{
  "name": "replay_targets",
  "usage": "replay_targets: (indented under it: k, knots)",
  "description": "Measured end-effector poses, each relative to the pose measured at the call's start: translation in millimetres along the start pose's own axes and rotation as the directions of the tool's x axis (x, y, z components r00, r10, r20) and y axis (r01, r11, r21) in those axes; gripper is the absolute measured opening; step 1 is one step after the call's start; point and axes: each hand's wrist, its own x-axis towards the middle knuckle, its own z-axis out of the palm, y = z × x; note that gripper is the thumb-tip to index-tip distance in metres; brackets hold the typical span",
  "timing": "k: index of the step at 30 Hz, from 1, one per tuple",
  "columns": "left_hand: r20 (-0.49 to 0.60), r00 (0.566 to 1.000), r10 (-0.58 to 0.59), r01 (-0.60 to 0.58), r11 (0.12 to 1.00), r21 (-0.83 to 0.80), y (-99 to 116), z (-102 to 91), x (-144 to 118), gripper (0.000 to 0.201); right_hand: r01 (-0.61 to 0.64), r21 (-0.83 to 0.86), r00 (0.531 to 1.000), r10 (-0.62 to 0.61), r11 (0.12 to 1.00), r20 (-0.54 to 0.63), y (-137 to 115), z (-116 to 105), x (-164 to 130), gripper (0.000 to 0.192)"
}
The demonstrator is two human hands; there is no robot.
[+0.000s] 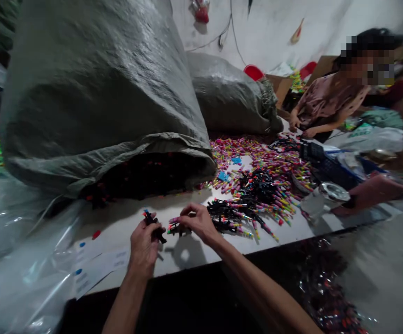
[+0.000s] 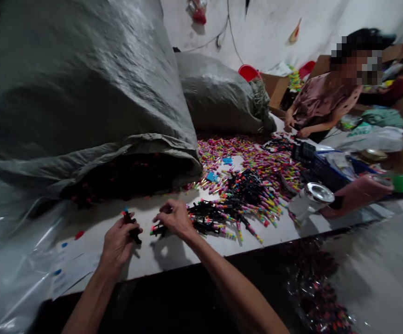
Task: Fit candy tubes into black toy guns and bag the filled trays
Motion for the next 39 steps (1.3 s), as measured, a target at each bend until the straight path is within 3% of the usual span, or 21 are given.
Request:
replay_targets:
  k: [1, 3, 6, 14, 19, 24, 28, 32, 36, 39]
  knots:
    - [-0.011, 0.997, -0.076, 0.073, 0.977, -0.199, 0, 7.6, -11, 0.034, -0.054, 0.227, 0.998, 0.055, 0.972, 0.001, -1, 2, -14, 0.013]
    - [-0.015, 0.983, -0.181, 0.161, 0.911, -0.379, 1, 23.8, -31, 0.024, -0.111, 0.475, 0.993, 0.114, 0.873, 0.022, -1, 7, -40, 0.019]
    - [0.010, 0.977, -0.213, 0.196, 0.876, -0.442, 3, 42.5, -54, 0.015, -0.099, 0.535, 0.992, 0.124, 0.839, -0.010, -3, 9, -71, 0.023]
    - [-0.009, 0.992, -0.127, 0.105, 0.859, -0.501, 1, 42.5, -75, 0.022, -0.108, 0.401, 0.993, 0.118, 0.910, 0.000, -5, -8, -108, 0.027]
    - [-0.026, 0.998, -0.062, 0.041, 0.863, -0.503, 3, 43.0, -81, 0.025, -0.084, 0.326, 0.996, 0.093, 0.942, -0.012, -10, -14, -116, 0.028]
    - [-0.003, 1.000, 0.014, -0.013, 0.858, -0.513, 6, 45.2, -84, 0.027, -0.106, 0.304, 0.994, 0.094, 0.947, 0.055, -13, -18, -118, 0.031]
    - [0.032, 0.999, 0.016, 0.003, 0.848, -0.529, 6, 46.0, -86, 0.028, 0.081, 0.133, 0.996, -0.085, 0.988, 0.030, -7, -16, -121, 0.030]
    - [0.019, 1.000, -0.002, 0.012, 0.851, -0.525, 5, 48.3, -90, 0.028, 0.314, -0.139, 0.947, -0.320, 0.939, -0.019, 4, -10, -126, 0.028]
    - [-0.005, 1.000, 0.026, -0.025, 0.854, -0.520, 4, 51.5, -92, 0.029, 0.378, -0.295, 0.913, -0.406, 0.877, -0.036, 12, -5, -129, 0.030]
    - [0.013, 1.000, 0.026, -0.016, 0.853, -0.521, 4, 51.7, -93, 0.029, 0.363, -0.260, 0.924, -0.381, 0.895, -0.022, 10, -6, -130, 0.028]
